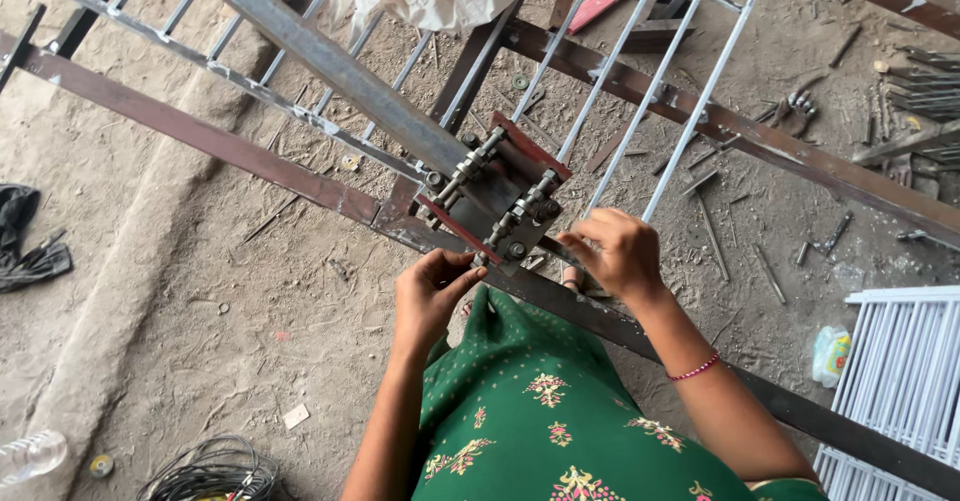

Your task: The person aligns a metal bar within a red jig and repeatedly tightens bolts by hand to secure the assembly. The hands adjust the bar and turn the nuts on the bolts to hold the bar in place.

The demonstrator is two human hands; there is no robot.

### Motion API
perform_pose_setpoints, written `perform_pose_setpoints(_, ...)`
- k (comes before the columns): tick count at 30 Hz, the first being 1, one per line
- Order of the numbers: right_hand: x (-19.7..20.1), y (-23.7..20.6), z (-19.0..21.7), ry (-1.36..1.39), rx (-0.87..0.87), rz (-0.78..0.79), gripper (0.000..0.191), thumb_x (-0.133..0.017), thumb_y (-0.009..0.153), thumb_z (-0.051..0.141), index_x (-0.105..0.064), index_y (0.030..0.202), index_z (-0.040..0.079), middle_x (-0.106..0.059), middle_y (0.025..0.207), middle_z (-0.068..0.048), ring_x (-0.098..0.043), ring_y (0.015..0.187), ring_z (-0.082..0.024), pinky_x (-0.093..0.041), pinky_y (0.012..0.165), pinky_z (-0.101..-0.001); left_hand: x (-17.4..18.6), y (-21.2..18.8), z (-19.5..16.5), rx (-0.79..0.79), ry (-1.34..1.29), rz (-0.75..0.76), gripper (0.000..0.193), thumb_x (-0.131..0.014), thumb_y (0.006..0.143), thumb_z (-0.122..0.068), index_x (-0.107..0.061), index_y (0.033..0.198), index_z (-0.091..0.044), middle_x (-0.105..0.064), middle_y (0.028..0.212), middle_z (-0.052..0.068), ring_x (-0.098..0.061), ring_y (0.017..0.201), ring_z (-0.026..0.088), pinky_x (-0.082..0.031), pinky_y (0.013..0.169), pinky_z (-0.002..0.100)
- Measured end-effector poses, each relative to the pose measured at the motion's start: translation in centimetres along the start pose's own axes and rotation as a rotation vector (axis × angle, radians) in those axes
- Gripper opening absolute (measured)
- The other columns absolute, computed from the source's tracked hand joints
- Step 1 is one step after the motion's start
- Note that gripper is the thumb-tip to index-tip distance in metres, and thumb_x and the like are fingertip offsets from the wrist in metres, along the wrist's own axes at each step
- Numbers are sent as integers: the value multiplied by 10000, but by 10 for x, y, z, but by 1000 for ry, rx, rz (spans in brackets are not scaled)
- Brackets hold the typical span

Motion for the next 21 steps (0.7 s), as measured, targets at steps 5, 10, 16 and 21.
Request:
perform_pose_setpoints(5, -16, -1, 26, -53, 83, 72, 645, -403, 1020, 645, -657, 1405, 195, -466, 578, 21, -486, 509, -143, -421, 459, -325, 0, 1, 0, 3, 16, 15, 214, -825, 837, -84, -713, 976, 35, -789, 962, 90, -736, 885, 116, -608, 799, 273)
perform_pose_setpoints(10, -20, 10, 44, -117, 100, 100, 613, -494, 998, 592, -603, 1466, 213, -491, 606, -1, -523, 539, -163, -463, 507, -349, 0, 1, -3, -13, 24, 19, 224, -829, 825, -92, -718, 977, 28, -794, 965, 89, -746, 897, 117, -610, 802, 269)
perform_pose_setpoints(16, -13, 20, 53, -121, 116, 35, 458, -713, 967, 280, -647, 1409, 185, -513, 662, -2, -552, 605, -178, -482, 566, -358, 0, 0, -2, -23, 22, 19, 223, -828, 831, -103, -716, 973, 28, -794, 970, 82, -742, 897, 114, -608, 801, 269)
perform_pose_setpoints(21, -19, 26, 50, -126, 198, -39, 472, -793, 887, 174, -679, 1344, 203, -502, 687, -3, -557, 639, -188, -483, 588, -363, 1, -2, -7, -50, 44, 13, 230, -829, 830, -113, -722, 981, 23, -798, 956, 86, -749, 890, 112, -607, 800, 265)
Point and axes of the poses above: each hand's wrist, its own y-axis towards the middle knuckle, its own x-axis out of the back of the hand, z = x × y, the point moved 10 cm from there along y, towards the middle knuckle
